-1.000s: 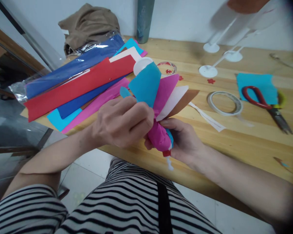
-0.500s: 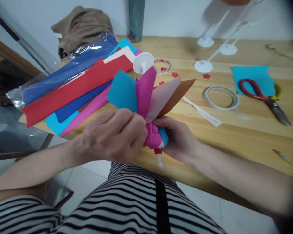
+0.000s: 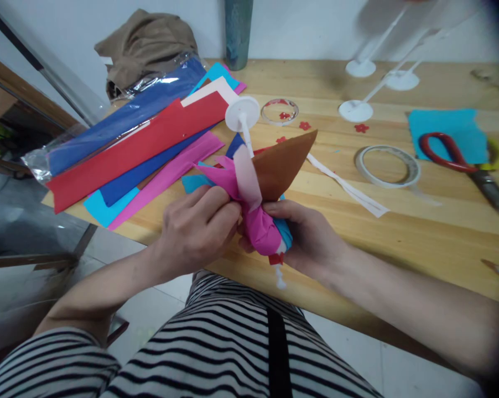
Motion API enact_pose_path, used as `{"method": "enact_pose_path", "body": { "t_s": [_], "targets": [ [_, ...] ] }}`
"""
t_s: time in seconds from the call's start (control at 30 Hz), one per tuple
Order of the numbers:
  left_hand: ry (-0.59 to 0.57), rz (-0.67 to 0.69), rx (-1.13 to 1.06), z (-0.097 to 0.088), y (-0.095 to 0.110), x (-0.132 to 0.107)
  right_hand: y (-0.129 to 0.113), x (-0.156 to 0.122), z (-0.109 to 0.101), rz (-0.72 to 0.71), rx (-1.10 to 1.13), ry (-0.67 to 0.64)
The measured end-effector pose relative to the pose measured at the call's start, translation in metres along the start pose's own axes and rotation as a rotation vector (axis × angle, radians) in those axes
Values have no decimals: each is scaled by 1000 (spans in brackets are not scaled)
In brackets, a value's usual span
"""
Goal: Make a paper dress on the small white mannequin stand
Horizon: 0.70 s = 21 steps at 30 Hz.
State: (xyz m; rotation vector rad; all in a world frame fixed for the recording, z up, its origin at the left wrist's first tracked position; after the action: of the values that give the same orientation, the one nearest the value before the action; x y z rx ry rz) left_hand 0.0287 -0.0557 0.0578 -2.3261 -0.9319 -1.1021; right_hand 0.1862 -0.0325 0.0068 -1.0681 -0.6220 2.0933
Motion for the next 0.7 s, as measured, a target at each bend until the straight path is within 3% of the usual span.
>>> {"method": "enact_pose_path", "body": {
  "t_s": [0.13, 0.2, 0.43, 0.6, 0.7],
  "targets": [
    [112, 137, 62, -8, 5, -6, 5, 0, -3, 57, 52, 34],
    [109, 167, 65, -7, 6, -9, 7, 1, -6, 32, 58, 53],
    [87, 101, -43, 4, -1, -12, 9, 3, -6, -27, 26, 67],
    [134, 116, -33, 7, -4, -8, 8, 6, -10, -86, -12, 108],
    [103, 89, -39, 9, -4, -7, 10, 11, -16, -175, -100, 113]
  ]
}}
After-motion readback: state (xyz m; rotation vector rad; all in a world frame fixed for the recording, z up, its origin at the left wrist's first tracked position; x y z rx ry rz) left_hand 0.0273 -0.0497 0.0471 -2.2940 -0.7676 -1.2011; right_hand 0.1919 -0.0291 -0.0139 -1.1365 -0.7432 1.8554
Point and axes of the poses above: each hand's wrist, its own x-axis towards the middle knuckle, its own z-axis out of the palm, y = z × x, the point moved 3 cm from there along x, towards the middle knuckle, and after that the axes turned 10 degrees about y, right-handed, at the moved point
